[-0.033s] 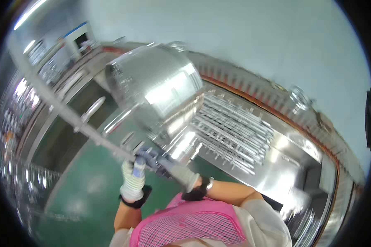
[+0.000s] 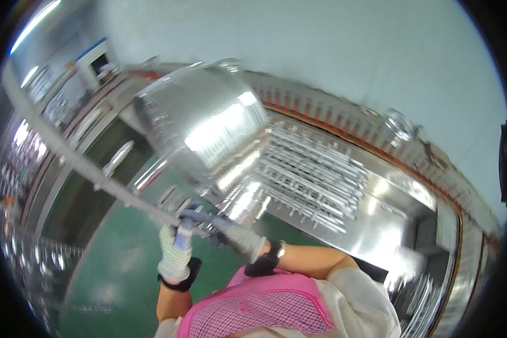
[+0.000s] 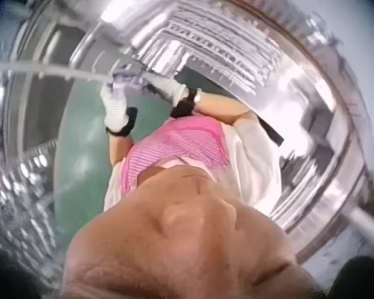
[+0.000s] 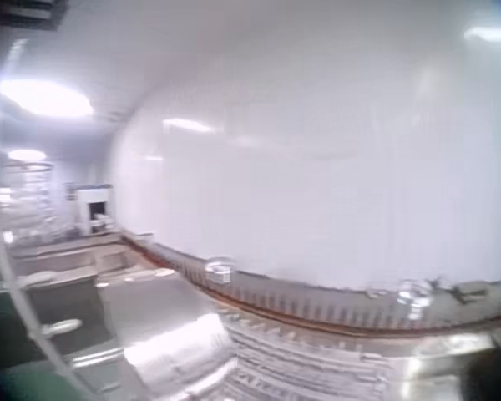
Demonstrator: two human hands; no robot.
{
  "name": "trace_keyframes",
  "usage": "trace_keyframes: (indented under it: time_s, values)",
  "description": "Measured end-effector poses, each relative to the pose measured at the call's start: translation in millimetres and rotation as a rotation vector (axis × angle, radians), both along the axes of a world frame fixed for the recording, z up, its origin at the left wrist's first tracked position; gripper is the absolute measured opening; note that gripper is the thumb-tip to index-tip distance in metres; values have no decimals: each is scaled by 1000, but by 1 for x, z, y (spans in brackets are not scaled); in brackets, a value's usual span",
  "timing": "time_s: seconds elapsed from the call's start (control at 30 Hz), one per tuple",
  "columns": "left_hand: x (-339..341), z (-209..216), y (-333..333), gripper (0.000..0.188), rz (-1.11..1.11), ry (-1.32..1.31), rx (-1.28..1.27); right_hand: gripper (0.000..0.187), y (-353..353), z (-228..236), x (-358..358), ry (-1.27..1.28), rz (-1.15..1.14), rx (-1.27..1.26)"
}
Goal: Hanging plastic parts onto a moving conveyor rack in a manufacturing facility.
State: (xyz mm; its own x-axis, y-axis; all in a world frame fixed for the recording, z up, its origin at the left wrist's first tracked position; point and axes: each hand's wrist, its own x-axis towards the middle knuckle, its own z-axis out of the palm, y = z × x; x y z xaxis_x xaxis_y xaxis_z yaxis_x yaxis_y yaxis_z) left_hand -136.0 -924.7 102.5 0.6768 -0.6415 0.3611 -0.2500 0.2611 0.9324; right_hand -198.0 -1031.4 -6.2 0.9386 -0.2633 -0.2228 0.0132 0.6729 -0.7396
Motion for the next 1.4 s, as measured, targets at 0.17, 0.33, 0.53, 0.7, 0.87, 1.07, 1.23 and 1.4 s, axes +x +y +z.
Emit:
trace_keyframes:
  time_s: [0.17, 0.33, 0.53, 0.7, 0.87, 1.07, 1.23, 1.4]
  values:
    - [-1, 46, -5, 60, 77, 164, -375, 39, 20, 50, -6, 119, 12, 71]
    - [3, 39, -9, 45, -111, -35, -553, 40, 24, 35, -3, 138, -86, 122]
    - [-30, 44, -5, 42, 323, -13, -441, 24, -75, 51, -103, 7, -927, -32]
    - [-68, 34, -15, 58, 495, 59, -540, 28, -183, -59, -285, 374, -1090, -1005]
    - [-93, 29, -52, 50, 537, 171, -562, 29, -300, -141, -458, 1025, -2250, -1593]
    - [-139, 37, -109, 37, 418, 110, -554, 46, -389, -150, -770, 2585, -188, -1367]
    - [-142, 22, -116, 28, 644, -137, -466, 48, -441, -117, -924, 2654, -1240, -1116]
    - [-119, 7, -100, 31, 602, -225, -368, 49, -480, -85, -930, 1272, -2148, -450]
